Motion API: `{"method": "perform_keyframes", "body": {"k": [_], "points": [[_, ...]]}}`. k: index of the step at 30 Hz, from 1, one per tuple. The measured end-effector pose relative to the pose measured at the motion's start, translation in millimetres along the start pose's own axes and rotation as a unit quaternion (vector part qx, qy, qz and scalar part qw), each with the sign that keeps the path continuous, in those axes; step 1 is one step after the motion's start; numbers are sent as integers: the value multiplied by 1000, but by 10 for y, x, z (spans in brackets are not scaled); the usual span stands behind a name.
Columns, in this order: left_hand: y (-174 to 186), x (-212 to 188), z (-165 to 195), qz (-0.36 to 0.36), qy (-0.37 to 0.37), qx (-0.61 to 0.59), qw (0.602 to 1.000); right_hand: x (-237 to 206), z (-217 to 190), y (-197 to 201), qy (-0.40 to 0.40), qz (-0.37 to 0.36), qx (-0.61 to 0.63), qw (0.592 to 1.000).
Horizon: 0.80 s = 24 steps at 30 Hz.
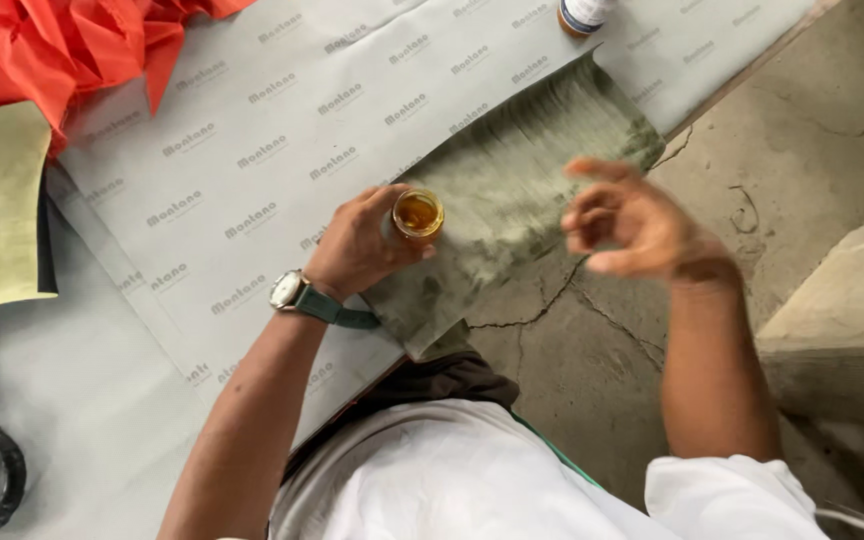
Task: The person holds a small jar of amber liquid while pointing at spots across a large mottled green fabric sheet spread on the table. They touch and reposition the fabric edges, dip a finger into the jar, and continue pointing at different areas of the sheet.
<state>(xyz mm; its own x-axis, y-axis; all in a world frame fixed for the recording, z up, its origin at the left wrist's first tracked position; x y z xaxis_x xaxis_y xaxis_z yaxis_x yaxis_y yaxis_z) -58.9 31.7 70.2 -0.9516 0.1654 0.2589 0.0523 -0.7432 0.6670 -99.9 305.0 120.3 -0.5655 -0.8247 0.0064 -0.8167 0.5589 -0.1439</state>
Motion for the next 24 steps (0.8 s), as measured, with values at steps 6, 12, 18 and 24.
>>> {"method": "perform_keyframes", "body": {"k": [6,12,18,24], "points": [[-14,75,36,-21,29,-9,999,-536,643,1380,-69,211,184,958],[-70,49,-77,-36,92,-63,993,-437,1000,1212,-234,219,20,947],[-109,-22,-294,-42,167,-164,971,86,792,-901,-260,-44,-214,941],[-32,-67,-254,-38,111,-98,988,-52,723,-437,-329,156,-199,910]]}}
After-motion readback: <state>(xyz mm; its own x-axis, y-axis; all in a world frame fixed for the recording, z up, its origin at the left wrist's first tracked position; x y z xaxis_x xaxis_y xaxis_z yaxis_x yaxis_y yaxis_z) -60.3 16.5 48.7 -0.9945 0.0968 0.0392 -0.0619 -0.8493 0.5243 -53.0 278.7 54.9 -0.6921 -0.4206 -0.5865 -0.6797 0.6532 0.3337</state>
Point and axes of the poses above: each hand's wrist, its own x-axis towards the middle knuckle, its own y-axis out of the back of the hand, z = x × y, the point moved 9 cm from there along x, towards the middle knuckle, and after that the axes turned 9 degrees about x, right-handed, at the moved point
